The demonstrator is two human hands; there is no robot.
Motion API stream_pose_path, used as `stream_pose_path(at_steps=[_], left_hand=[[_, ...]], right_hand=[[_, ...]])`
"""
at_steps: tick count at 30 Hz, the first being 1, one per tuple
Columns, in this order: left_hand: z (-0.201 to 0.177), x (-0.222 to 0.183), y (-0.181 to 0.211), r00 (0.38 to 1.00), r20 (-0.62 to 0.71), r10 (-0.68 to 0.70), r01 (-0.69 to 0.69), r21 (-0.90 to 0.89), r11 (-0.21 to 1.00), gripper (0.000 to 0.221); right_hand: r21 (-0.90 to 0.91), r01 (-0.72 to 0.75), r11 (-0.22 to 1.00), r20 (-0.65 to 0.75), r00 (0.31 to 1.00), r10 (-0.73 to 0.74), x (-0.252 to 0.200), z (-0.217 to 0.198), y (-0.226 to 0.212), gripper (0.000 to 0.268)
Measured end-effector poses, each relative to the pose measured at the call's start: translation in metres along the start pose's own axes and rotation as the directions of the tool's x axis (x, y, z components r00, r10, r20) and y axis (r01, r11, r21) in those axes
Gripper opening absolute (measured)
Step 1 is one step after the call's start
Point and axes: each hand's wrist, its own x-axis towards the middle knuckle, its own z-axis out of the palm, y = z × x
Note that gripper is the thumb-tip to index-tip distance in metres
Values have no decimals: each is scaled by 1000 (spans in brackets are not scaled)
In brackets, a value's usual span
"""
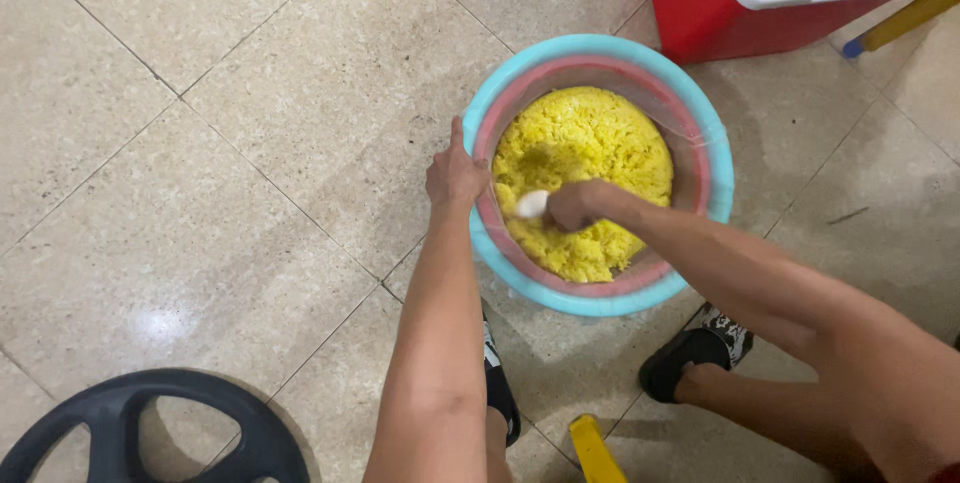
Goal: The person prepares a large bowl of yellow rice by pouring liquid from a can and another container over the rice, and then mixing it thoroughly with a large spoon.
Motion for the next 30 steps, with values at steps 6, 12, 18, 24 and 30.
stream_pose_path(at_steps=[6, 12, 18, 24, 30], left_hand=[[24, -1, -14, 998, -59, 6, -5, 17, 1000, 94], [61, -46, -10, 993, -83, -80, 71, -102, 992, 91], [77, -96, 4, 977, -62, -205, 192, -170, 967, 95], [71, -97, 38, 933, -327, -151, 146, -41, 988, 75], [143, -99, 84, 982, 145, 121, -13, -583, 812, 53]], right_hand=[[13, -109, 994, -11, 994, 110, -70, 4, 38, 84], [268, -173, 948, 55, 985, 164, -128, -24, 60, 88], [568, 9, 823, -196, 973, 125, -181, -6, 65, 94], [909, 168, 382, -272, 933, 237, -201, 38, 56, 100], [983, 49, 176, -121, 897, 425, -155, 86, 59, 104]])
